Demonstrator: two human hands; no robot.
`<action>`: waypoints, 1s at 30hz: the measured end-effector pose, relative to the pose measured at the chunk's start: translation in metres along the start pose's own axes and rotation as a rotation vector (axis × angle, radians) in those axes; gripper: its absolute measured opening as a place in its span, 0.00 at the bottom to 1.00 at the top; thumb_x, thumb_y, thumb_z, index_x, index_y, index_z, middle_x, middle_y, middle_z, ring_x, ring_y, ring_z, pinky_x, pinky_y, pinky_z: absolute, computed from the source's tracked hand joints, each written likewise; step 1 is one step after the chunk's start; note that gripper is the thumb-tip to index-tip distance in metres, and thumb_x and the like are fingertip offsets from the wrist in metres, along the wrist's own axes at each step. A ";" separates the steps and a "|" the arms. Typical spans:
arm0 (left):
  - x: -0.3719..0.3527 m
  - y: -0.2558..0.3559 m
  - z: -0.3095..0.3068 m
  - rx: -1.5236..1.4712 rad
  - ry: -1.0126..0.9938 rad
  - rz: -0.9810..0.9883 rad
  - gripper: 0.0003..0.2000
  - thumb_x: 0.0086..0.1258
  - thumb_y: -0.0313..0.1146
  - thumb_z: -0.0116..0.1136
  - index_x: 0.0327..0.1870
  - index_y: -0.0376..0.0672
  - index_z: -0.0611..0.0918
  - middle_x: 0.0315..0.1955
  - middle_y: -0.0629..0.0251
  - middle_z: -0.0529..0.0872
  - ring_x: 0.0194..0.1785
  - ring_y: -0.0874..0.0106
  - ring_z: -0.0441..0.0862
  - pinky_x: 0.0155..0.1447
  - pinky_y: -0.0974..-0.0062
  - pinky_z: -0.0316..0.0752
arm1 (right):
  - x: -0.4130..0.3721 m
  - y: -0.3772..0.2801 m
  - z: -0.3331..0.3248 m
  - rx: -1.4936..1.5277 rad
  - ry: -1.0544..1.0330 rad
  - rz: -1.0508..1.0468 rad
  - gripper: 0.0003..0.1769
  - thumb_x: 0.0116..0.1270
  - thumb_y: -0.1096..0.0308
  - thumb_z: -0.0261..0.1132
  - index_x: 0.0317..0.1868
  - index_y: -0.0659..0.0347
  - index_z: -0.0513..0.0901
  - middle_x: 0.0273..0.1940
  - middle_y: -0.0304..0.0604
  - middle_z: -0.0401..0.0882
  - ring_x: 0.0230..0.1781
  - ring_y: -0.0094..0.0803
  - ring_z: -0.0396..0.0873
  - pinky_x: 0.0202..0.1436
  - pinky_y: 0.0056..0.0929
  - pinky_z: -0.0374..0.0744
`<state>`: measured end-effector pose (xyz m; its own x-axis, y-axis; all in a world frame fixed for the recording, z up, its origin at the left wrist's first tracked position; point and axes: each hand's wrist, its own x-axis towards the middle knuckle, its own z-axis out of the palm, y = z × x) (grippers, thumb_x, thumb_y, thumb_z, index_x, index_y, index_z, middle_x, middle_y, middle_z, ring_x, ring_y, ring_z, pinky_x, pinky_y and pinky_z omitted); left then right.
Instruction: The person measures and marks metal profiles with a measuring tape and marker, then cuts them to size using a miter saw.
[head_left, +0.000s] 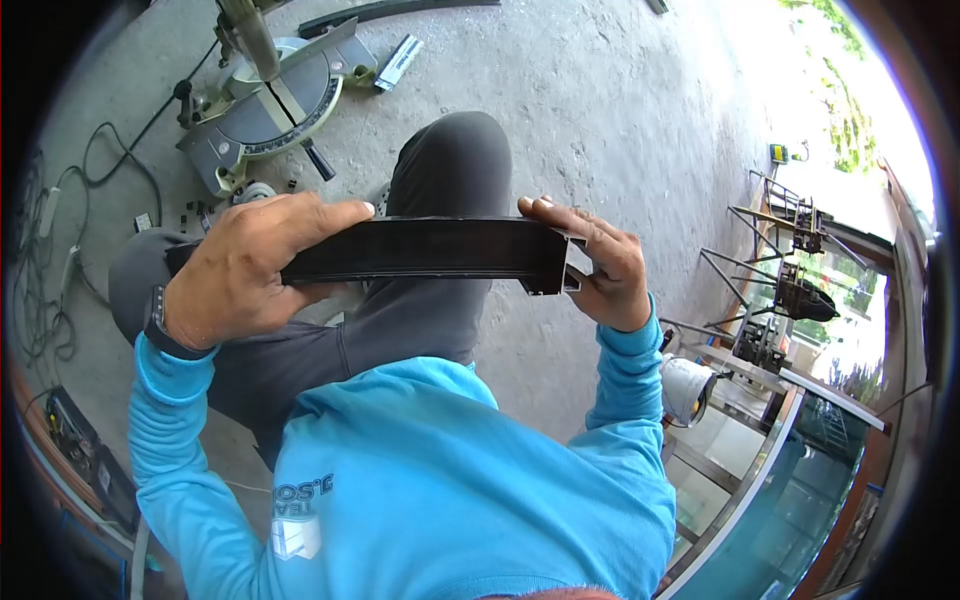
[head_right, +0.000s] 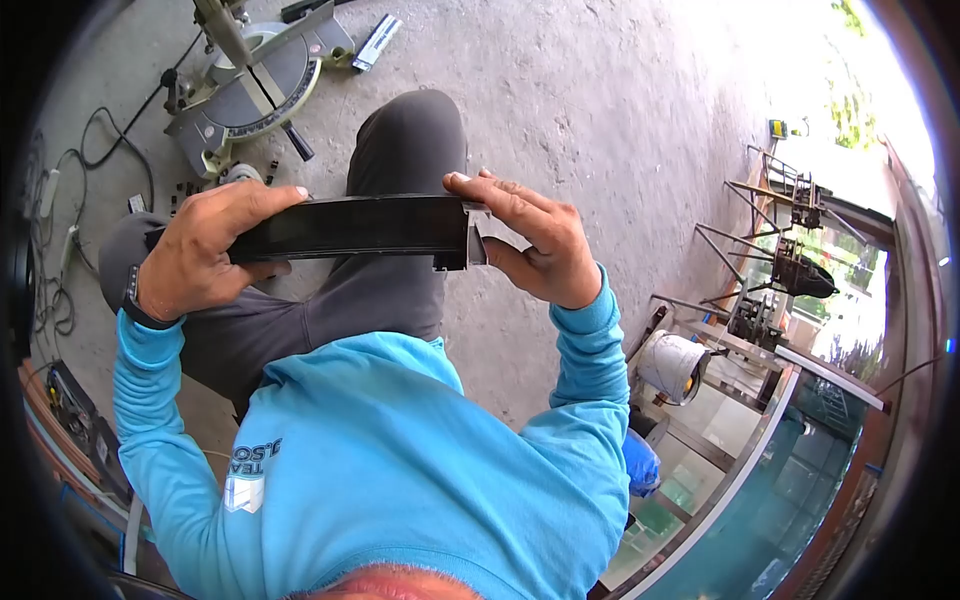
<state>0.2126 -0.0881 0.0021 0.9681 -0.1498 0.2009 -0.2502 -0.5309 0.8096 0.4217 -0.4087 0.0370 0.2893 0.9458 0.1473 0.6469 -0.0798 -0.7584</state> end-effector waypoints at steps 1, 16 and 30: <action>0.000 -0.001 0.000 0.013 0.006 0.012 0.38 0.45 0.17 0.77 0.65 0.39 0.81 0.46 0.52 0.88 0.46 0.52 0.87 0.51 0.59 0.82 | 0.001 0.001 0.000 -0.001 -0.001 -0.005 0.39 0.54 0.89 0.70 0.70 0.63 0.81 0.65 0.52 0.85 0.64 0.50 0.85 0.72 0.45 0.80; 0.011 -0.001 -0.007 -0.144 0.009 0.099 0.40 0.45 0.17 0.77 0.68 0.39 0.79 0.49 0.51 0.90 0.46 0.54 0.89 0.48 0.63 0.82 | 0.032 -0.022 -0.033 0.050 -0.051 -0.166 0.35 0.48 0.78 0.80 0.62 0.69 0.86 0.55 0.59 0.89 0.55 0.50 0.90 0.57 0.45 0.90; 0.005 -0.014 -0.027 0.158 0.044 0.061 0.37 0.57 0.42 0.82 0.67 0.38 0.77 0.63 0.50 0.82 0.61 0.58 0.84 0.63 0.60 0.80 | 0.034 0.017 -0.024 0.460 0.031 0.063 0.38 0.60 0.76 0.82 0.70 0.64 0.77 0.62 0.61 0.84 0.56 0.41 0.88 0.58 0.42 0.89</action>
<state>0.2212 -0.0590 0.0061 0.9500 -0.1506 0.2737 -0.3040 -0.6472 0.6991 0.4596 -0.3856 0.0443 0.3433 0.9333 0.1052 0.2495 0.0173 -0.9682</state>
